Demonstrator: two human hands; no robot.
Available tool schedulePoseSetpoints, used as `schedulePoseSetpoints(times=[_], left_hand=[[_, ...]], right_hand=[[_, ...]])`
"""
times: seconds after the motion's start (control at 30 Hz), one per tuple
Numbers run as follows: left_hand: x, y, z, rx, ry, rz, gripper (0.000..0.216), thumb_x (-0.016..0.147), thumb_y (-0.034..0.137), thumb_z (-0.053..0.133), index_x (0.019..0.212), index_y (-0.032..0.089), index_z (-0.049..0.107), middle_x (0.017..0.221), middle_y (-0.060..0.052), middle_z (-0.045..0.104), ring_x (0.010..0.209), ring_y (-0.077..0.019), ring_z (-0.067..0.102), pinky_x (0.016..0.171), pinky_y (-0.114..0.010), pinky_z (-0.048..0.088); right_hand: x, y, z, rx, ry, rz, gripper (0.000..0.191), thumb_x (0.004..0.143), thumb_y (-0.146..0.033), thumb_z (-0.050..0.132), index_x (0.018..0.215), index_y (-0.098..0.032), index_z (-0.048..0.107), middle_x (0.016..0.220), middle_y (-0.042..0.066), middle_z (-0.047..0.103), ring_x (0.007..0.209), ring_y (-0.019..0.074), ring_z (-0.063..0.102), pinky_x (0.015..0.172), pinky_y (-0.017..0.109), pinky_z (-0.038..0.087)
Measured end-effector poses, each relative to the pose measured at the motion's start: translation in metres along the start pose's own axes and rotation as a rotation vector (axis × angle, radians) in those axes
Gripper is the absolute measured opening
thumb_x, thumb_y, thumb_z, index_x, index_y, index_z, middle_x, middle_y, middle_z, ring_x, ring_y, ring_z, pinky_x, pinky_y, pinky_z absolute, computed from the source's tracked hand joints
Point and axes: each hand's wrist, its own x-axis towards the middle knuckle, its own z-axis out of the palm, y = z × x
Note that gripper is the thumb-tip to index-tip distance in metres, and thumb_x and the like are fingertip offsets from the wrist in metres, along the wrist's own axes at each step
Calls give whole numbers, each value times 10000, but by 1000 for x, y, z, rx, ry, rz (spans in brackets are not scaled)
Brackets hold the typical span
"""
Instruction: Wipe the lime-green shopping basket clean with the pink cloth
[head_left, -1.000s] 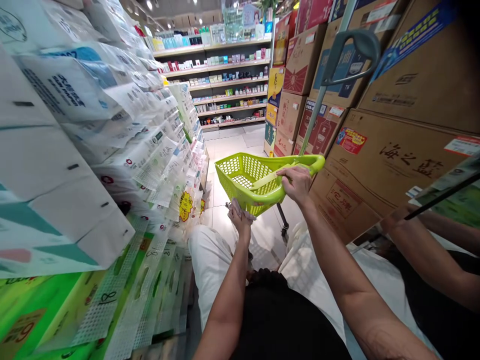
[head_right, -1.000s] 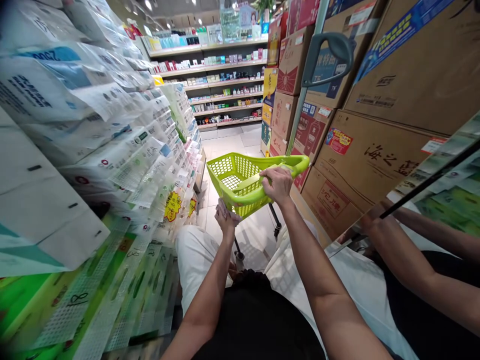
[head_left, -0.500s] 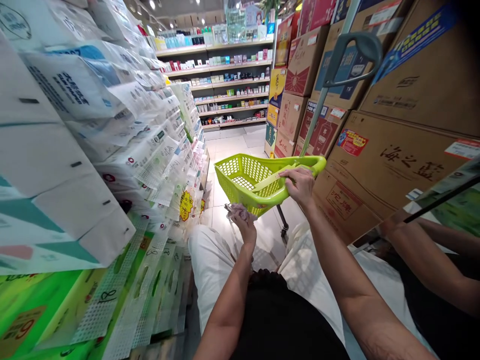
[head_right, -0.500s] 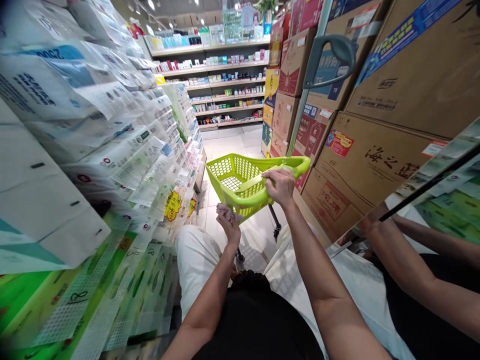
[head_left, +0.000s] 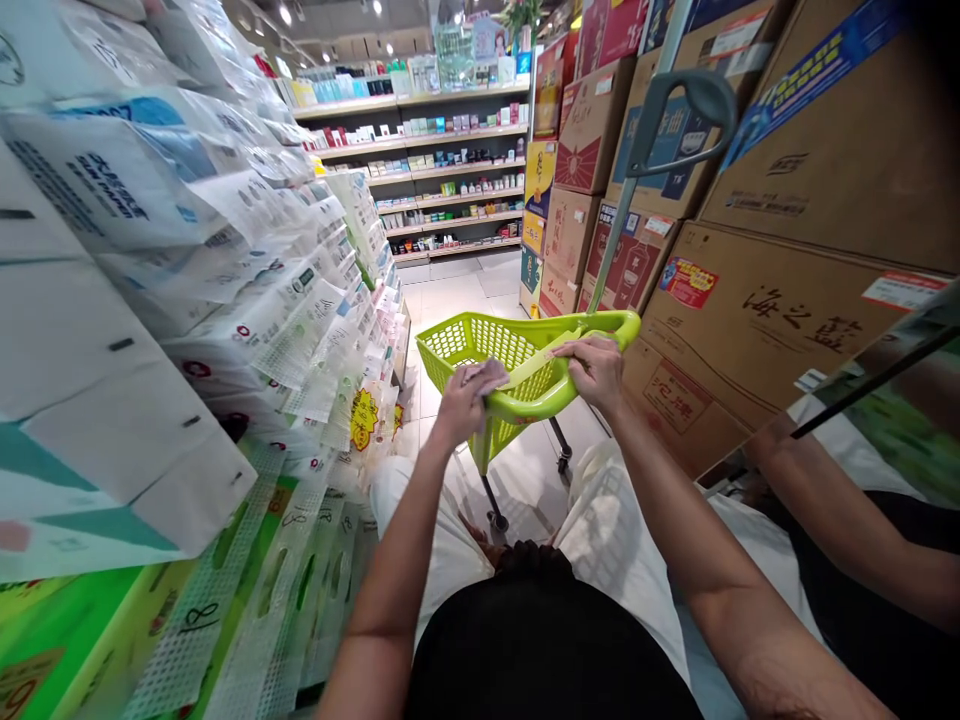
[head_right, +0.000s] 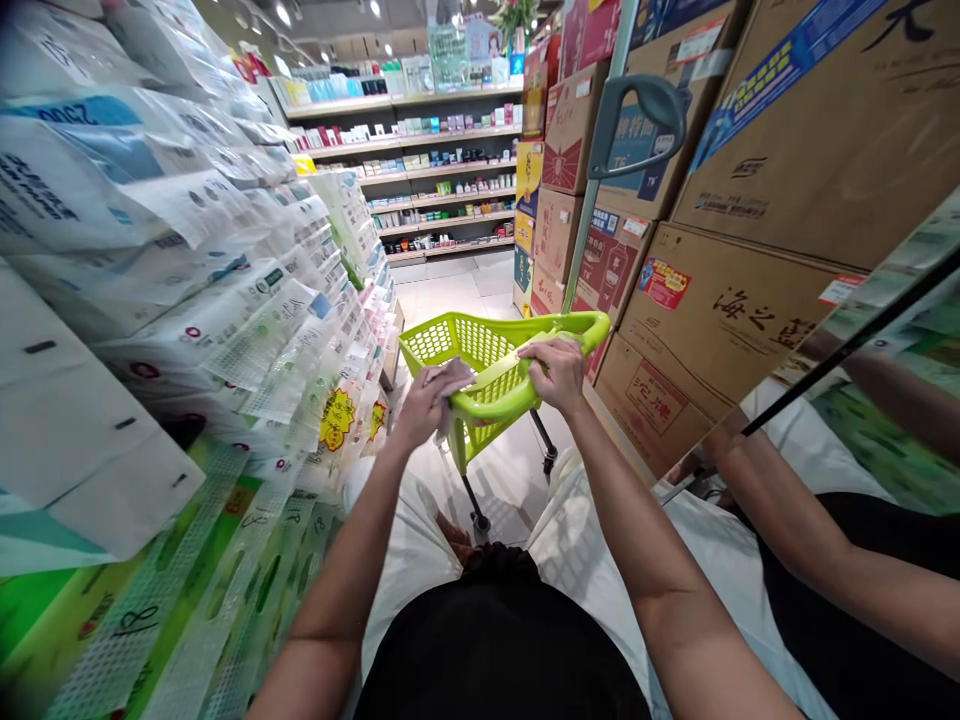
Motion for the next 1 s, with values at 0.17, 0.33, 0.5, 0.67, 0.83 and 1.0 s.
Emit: schedulePoseSetpoints(times=[0.17, 0.33, 0.5, 0.67, 0.83, 1.0], left_hand=[[42, -11, -32, 5, -295, -111, 526, 764, 38, 447, 1087, 231, 814, 1150, -57, 700, 1114, -241, 626, 1068, -425, 507], [39, 38, -33, -152, -464, 104, 445, 820, 114, 501, 1092, 268, 817, 1127, -24, 741, 1075, -225, 649, 1022, -364, 519], [35, 27, -30, -78, -303, -44, 477, 772, 99, 484, 1061, 263, 826, 1093, -43, 733, 1059, -239, 645, 1011, -391, 527], [22, 24, -19, -66, -174, -37, 519, 761, 95, 450, 1038, 287, 843, 1058, -51, 713, 1035, -229, 628, 996, -383, 535], [24, 26, -11, -60, -161, -4, 444, 789, 119, 475, 956, 294, 848, 1055, -40, 720, 1048, -239, 633, 1018, -386, 520], [31, 17, -7, -12, 3, -201, 424, 802, 103, 458, 888, 276, 835, 1023, -45, 727, 1020, -255, 628, 1032, -449, 511]], right_hand=[[0, 2, 2, -1, 22, -9, 333, 792, -164, 510, 889, -286, 805, 945, -10, 817, 957, 232, 726, 985, 423, 489], [0, 2, 1, 33, 29, 14, 351, 771, -157, 498, 866, -280, 813, 935, -8, 817, 956, 228, 726, 1002, 420, 491], [0, -1, -2, 21, 7, 37, 354, 765, -164, 495, 872, -277, 814, 956, -4, 817, 985, 229, 721, 1020, 422, 485], [0, -2, 1, 40, 35, 47, 353, 752, -164, 498, 858, -284, 813, 919, -14, 814, 973, 229, 728, 1009, 425, 494], [-1, -1, 0, 16, 23, 40, 359, 760, -174, 482, 863, -276, 811, 928, -2, 816, 995, 230, 729, 1018, 418, 492], [0, -2, 1, 42, 48, 2, 360, 765, -180, 468, 856, -264, 806, 910, 2, 816, 975, 227, 738, 1008, 412, 499]])
